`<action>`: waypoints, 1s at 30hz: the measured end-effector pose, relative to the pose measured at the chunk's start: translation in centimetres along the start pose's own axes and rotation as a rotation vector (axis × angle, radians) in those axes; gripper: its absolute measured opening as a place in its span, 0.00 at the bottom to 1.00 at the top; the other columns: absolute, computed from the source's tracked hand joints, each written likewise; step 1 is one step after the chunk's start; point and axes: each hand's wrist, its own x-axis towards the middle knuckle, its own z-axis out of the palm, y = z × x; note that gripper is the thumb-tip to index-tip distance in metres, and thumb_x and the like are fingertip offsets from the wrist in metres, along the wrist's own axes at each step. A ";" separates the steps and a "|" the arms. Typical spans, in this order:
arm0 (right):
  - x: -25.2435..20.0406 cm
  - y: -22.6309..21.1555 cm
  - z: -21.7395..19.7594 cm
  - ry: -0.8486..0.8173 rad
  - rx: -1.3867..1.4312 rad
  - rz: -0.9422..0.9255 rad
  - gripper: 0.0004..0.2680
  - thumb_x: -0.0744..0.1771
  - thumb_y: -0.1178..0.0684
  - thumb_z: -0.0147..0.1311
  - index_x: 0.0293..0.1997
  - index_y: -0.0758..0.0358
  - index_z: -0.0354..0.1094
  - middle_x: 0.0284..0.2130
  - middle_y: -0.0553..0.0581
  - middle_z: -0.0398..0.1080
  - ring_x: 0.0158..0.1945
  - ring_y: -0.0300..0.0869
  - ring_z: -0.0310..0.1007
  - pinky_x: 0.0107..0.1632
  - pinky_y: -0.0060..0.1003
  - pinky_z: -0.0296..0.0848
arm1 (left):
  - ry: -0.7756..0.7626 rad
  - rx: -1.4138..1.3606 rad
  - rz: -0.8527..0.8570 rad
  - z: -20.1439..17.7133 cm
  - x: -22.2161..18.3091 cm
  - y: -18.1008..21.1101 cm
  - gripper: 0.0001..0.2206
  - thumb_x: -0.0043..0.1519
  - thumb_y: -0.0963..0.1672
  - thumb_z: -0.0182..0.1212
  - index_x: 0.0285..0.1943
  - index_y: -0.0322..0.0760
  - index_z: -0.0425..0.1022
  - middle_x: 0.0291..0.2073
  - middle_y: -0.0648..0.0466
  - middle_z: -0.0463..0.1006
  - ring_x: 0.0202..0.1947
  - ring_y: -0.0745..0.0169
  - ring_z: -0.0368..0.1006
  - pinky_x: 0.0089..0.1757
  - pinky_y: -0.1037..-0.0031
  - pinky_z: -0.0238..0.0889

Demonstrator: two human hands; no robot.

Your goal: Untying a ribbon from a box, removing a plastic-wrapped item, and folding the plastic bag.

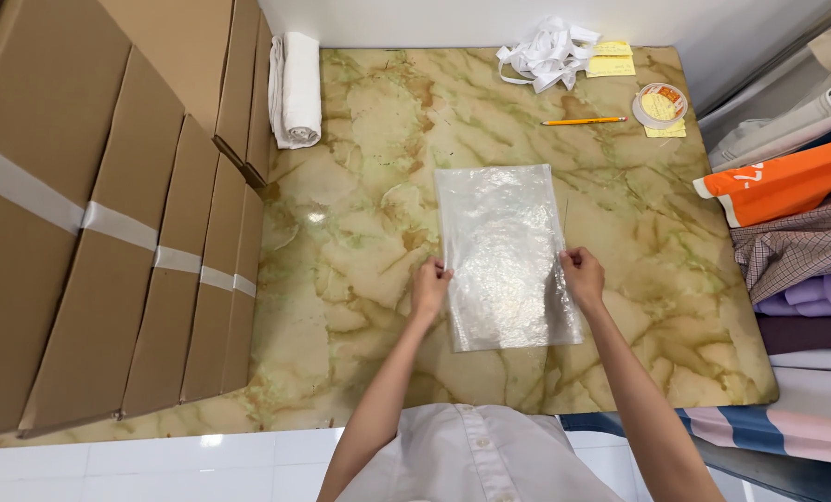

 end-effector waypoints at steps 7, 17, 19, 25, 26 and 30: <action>-5.1 -4.9 2.2 -0.068 -0.027 -0.114 0.08 0.67 0.47 0.60 0.41 0.59 0.77 0.38 0.62 0.77 0.47 0.57 0.78 0.50 0.52 0.74 | 0.101 0.029 -0.069 -7.0 -2.2 -2.0 0.08 0.61 0.44 0.65 0.47 0.40 0.77 0.38 0.48 0.85 0.45 0.49 0.81 0.43 0.60 0.73; -7.7 -9.7 1.7 0.050 -0.007 -0.271 0.10 0.69 0.52 0.57 0.53 0.64 0.66 0.45 0.64 0.65 0.52 0.61 0.69 0.54 0.57 0.67 | 0.328 0.471 0.408 -6.1 -2.5 3.5 0.19 0.68 0.45 0.53 0.67 0.34 0.65 0.66 0.41 0.59 0.68 0.39 0.57 0.60 0.47 0.57; -7.2 -11.4 2.1 0.069 0.017 -0.367 0.11 0.69 0.55 0.54 0.56 0.68 0.65 0.49 0.68 0.64 0.56 0.66 0.67 0.57 0.60 0.67 | 0.319 0.526 0.476 -4.7 -1.5 3.7 0.21 0.70 0.47 0.51 0.71 0.35 0.63 0.71 0.40 0.56 0.73 0.40 0.51 0.65 0.44 0.49; -4.1 -14.4 5.0 -0.085 -0.331 -0.604 0.18 0.72 0.41 0.41 0.71 0.53 0.58 0.71 0.62 0.53 0.74 0.58 0.50 0.69 0.59 0.53 | 0.230 0.727 0.387 -1.7 0.2 1.8 0.26 0.72 0.55 0.35 0.79 0.47 0.51 0.79 0.48 0.41 0.79 0.50 0.34 0.70 0.48 0.24; -3.5 -14.6 5.2 -0.127 -0.396 -0.531 0.21 0.72 0.38 0.36 0.74 0.49 0.52 0.74 0.61 0.46 0.76 0.59 0.43 0.72 0.60 0.46 | 0.228 0.739 0.369 -1.8 0.0 2.1 0.27 0.72 0.55 0.33 0.79 0.48 0.50 0.79 0.48 0.41 0.79 0.51 0.34 0.70 0.50 0.22; -3.4 -15.3 5.3 -0.120 -0.510 -0.484 0.23 0.72 0.34 0.28 0.78 0.45 0.44 0.77 0.59 0.39 0.78 0.58 0.34 0.75 0.60 0.36 | 0.244 0.733 0.312 -1.2 0.5 2.5 0.26 0.72 0.54 0.31 0.78 0.48 0.51 0.80 0.50 0.42 0.79 0.53 0.34 0.70 0.50 0.19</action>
